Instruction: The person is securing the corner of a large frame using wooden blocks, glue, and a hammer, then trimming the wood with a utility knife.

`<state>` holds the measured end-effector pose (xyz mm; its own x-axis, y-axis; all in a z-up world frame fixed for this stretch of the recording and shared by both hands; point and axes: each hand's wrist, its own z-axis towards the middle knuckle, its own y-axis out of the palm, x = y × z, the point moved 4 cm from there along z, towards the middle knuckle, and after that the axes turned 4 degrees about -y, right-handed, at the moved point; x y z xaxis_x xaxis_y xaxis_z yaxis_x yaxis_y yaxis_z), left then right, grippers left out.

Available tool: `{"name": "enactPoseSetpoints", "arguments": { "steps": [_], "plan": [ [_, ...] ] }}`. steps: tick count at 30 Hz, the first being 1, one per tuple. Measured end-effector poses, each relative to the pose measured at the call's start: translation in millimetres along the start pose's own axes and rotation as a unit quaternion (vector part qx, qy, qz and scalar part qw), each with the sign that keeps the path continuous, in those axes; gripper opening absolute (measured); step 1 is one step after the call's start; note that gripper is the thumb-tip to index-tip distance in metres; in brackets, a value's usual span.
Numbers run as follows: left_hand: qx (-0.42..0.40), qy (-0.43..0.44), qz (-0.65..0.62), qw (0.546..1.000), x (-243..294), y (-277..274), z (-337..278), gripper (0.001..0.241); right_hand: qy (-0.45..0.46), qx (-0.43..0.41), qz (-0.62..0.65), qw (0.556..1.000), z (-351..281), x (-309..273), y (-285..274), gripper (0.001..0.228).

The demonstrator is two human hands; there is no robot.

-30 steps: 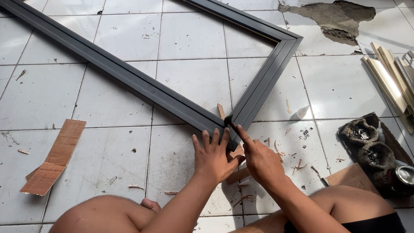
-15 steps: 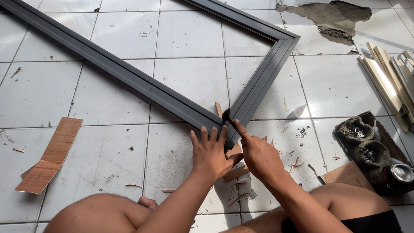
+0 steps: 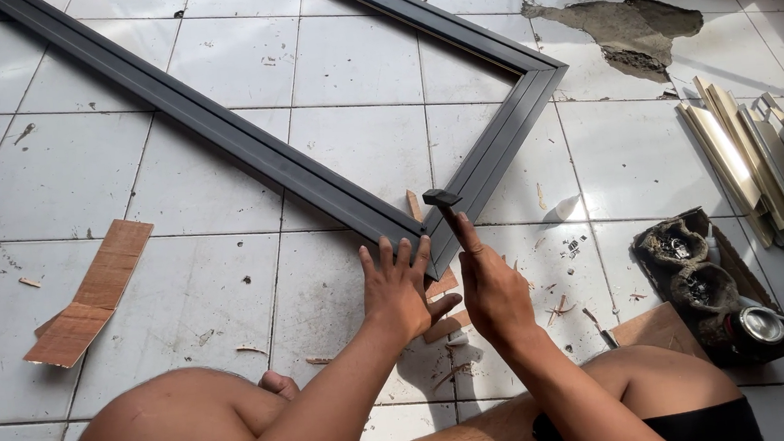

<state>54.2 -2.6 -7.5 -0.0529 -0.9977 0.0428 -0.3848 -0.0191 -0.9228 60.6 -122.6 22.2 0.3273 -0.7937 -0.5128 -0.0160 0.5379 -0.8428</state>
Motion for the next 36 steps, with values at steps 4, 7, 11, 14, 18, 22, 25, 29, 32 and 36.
{"name": "enactPoseSetpoints", "arguments": {
  "steps": [4,7,11,14,18,22,25,29,32,36],
  "plan": [
    [-0.003,-0.008,0.01,1.0,0.9,6.7,8.5,0.08,0.018,-0.11,-0.099,0.989,2.1,4.5,10.9,0.051],
    [-0.013,-0.005,0.01,1.0,-0.1,6.1,10.5,0.083,0.023,-0.121,-0.083,0.989,6.4,1.9,8.3,0.048],
    [-0.012,-0.005,0.025,1.0,-0.7,7.0,10.7,0.087,0.007,-0.011,-0.004,1.0,2.6,-1.2,1.2,0.051],
    [-0.007,-0.004,0.019,1.0,0.8,8.9,8.7,0.082,0.023,-0.059,-0.031,0.998,-0.1,10.9,12.6,0.051],
    [-0.022,-0.006,0.001,1.0,4.6,-9.5,-2.4,0.073,0.031,-0.09,-0.065,0.993,5.4,-3.2,0.3,0.05],
    [-0.003,0.0,0.019,1.0,0.8,7.5,6.8,0.085,-0.04,0.075,0.016,0.996,-1.7,2.7,4.2,0.052],
    [0.009,-0.002,0.008,1.0,-0.2,7.3,9.3,0.079,0.044,-0.111,-0.05,0.992,2.6,8.8,15.3,0.051],
    [-0.001,-0.001,0.016,1.0,2.0,6.5,7.0,0.084,0.04,-0.053,-0.028,0.997,1.3,2.2,4.9,0.051],
    [0.008,-0.003,0.018,1.0,-0.5,7.8,10.0,0.082,0.029,-0.051,-0.036,0.998,1.8,6.9,12.2,0.052],
    [-0.006,-0.008,0.004,1.0,1.2,11.1,10.3,0.086,0.074,-0.158,-0.072,0.982,7.2,6.0,11.3,0.05]
  ]
}}
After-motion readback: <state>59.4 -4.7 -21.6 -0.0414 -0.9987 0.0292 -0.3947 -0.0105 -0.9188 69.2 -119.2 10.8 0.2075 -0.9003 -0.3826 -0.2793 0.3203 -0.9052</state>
